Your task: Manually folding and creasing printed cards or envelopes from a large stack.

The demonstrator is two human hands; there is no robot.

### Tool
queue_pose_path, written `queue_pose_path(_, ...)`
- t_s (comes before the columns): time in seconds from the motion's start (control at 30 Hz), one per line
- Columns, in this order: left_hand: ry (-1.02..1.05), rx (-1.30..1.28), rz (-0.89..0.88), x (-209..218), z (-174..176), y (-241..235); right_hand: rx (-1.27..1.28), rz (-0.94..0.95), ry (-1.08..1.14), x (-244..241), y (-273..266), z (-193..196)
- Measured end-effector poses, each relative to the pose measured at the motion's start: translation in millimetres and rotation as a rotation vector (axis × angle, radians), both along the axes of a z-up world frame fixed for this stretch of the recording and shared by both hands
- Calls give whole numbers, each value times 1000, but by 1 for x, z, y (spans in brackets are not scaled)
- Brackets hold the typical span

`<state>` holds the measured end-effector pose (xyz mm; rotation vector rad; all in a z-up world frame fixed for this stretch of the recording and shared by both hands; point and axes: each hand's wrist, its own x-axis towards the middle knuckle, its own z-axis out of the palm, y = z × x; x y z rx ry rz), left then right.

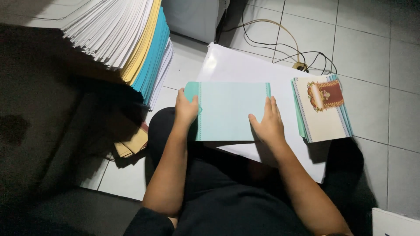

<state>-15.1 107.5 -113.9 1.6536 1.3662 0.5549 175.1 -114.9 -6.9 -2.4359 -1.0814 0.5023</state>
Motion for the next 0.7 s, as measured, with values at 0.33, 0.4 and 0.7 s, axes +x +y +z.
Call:
queue_pose_path(0.33,-387,224,-151,-35,108,-32,533,-171,489,37,-5,-17)
queue_pose_path(0.4,-689,75,-205,-40,116,-31,644,-9,629,63,-7,-53)
queue_pose_path(0.7,-871,186,-395,-34,153,-61,600,-80,268,69,-56,17)
